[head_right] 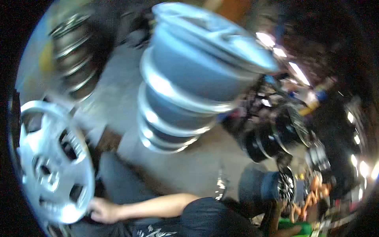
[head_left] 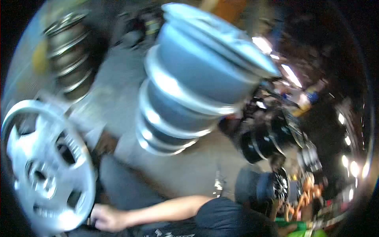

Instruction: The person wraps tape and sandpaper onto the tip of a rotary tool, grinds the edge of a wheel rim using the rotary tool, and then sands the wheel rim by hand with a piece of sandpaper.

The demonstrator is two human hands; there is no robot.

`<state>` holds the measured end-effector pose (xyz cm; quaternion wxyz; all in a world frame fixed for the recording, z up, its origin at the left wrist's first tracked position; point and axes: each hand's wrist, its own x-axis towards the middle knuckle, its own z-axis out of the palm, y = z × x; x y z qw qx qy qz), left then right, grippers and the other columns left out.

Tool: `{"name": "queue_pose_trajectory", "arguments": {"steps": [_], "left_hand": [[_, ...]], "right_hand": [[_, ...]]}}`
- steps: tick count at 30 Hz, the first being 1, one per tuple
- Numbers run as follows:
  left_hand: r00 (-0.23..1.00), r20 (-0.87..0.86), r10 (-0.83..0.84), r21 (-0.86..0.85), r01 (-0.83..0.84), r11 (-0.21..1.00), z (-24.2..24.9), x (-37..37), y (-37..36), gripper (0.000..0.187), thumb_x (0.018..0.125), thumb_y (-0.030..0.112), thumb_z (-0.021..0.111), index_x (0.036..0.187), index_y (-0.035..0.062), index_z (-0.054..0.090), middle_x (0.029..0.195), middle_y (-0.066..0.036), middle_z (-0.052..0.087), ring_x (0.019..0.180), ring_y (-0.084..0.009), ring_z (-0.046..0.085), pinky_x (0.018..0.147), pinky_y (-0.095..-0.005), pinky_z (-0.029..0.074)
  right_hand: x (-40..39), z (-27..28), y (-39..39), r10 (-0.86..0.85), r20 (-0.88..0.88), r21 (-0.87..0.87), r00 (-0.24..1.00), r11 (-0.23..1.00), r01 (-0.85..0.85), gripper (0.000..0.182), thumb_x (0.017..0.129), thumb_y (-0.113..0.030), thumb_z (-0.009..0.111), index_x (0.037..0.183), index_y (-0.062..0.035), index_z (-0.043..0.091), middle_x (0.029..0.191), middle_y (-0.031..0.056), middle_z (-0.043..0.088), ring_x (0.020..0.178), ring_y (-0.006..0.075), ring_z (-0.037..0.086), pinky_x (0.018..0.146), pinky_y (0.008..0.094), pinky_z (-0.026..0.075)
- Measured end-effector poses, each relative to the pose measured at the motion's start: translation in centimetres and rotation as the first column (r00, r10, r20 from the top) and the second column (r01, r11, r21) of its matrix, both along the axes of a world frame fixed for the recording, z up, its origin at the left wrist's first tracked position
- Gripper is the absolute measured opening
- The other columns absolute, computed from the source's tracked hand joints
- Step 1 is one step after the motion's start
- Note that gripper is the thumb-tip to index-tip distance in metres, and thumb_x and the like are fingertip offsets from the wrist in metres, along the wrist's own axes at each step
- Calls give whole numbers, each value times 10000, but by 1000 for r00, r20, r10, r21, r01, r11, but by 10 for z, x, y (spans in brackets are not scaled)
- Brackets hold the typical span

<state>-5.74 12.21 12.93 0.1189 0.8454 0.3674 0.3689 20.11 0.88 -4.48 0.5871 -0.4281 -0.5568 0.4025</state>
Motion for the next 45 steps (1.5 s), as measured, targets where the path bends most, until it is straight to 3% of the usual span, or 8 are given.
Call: {"name": "queue_pose_trajectory", "arguments": {"steps": [2,3,5,9,19,29,34,45], "left_hand": [[972,-191,135,114,-115,987,-58,-18,-7,114,903,45,631,1009,5,623,1015,-92,624,964,-194,578,884,-367,477],[960,33,279,-233,-264,936,-59,11,-23,118,896,19,636,1014,16,638,1026,-89,633,966,-183,583,891,-348,480],[942,112,316,-382,-253,889,-41,80,-56,58,839,17,681,896,24,672,913,-68,677,876,-180,610,842,-301,471],[764,463,449,-802,146,579,-71,95,-83,96,912,-8,635,1002,0,603,981,-105,683,901,-141,637,832,-267,511],[474,556,683,-812,487,322,-109,63,-99,123,936,-5,601,1053,4,565,988,-140,679,910,-165,654,844,-285,524],[622,489,612,-872,340,352,-108,67,-102,127,928,-16,619,1043,-9,565,985,-137,683,898,-143,651,830,-270,528],[869,274,413,-875,47,482,-93,70,-104,115,919,-6,633,1022,-20,582,984,-125,682,906,-131,644,812,-262,515],[889,246,386,-869,26,493,-93,72,-112,101,916,-21,616,1013,-29,590,975,-121,688,916,-144,654,842,-276,512]], "right_hand": [[20,10,-1,-164,138,54,977,986,158,263,826,-181,644,1050,-42,647,1017,161,621,999,331,584,908,429,469],[36,21,-3,-79,187,-16,979,996,83,292,861,-201,653,1111,-50,654,1028,159,636,1003,314,604,892,414,486],[50,43,-15,71,176,-306,982,952,-14,334,920,-233,626,1194,-43,640,1066,162,670,968,300,667,865,390,527],[49,52,-25,195,237,-232,952,963,-140,388,929,-156,619,1305,-61,602,939,149,665,825,291,658,749,374,526],[20,43,-23,292,287,-226,913,946,-231,322,869,-77,652,1189,-35,662,807,113,659,726,273,664,677,370,536],[18,37,-23,290,327,-185,899,953,-240,310,844,-70,677,1152,-39,685,777,100,645,690,252,649,649,361,535],[17,34,-26,283,327,-183,902,955,-234,297,845,-78,682,1140,-41,688,788,105,649,689,257,647,645,362,533],[18,33,-29,297,305,-206,905,948,-242,252,846,-130,717,1076,-27,705,844,120,676,739,270,659,690,370,532]]}}
